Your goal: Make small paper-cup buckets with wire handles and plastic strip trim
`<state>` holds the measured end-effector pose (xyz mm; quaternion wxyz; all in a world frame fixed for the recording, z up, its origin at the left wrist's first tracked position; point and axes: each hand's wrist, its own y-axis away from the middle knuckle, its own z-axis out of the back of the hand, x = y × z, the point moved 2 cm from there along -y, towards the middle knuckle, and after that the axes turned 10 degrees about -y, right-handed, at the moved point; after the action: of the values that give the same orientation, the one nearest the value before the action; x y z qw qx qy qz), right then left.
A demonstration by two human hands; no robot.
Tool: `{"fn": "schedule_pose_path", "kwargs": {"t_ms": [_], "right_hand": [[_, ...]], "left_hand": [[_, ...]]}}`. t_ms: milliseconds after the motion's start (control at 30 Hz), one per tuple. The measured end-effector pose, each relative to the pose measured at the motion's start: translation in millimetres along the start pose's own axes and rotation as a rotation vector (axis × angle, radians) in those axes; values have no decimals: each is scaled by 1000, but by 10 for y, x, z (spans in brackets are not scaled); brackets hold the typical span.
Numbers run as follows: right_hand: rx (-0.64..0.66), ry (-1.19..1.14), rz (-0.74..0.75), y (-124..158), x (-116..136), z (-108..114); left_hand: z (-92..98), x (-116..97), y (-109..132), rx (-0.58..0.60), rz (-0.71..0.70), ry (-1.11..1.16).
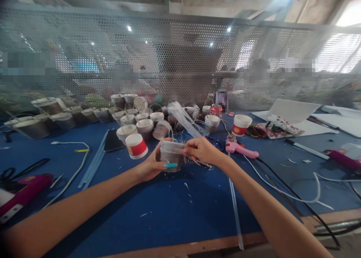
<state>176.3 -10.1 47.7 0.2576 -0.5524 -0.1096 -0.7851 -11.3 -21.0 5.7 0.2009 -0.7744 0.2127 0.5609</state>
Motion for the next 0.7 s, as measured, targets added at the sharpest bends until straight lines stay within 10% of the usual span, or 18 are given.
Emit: {"fn": "schedule_pose_path", "kwargs": {"t_ms": [700], "right_hand": [[-124,-104,-3,-38,-68,-73]], "left_hand": [[53,-21,-28,115,81,145]]}}
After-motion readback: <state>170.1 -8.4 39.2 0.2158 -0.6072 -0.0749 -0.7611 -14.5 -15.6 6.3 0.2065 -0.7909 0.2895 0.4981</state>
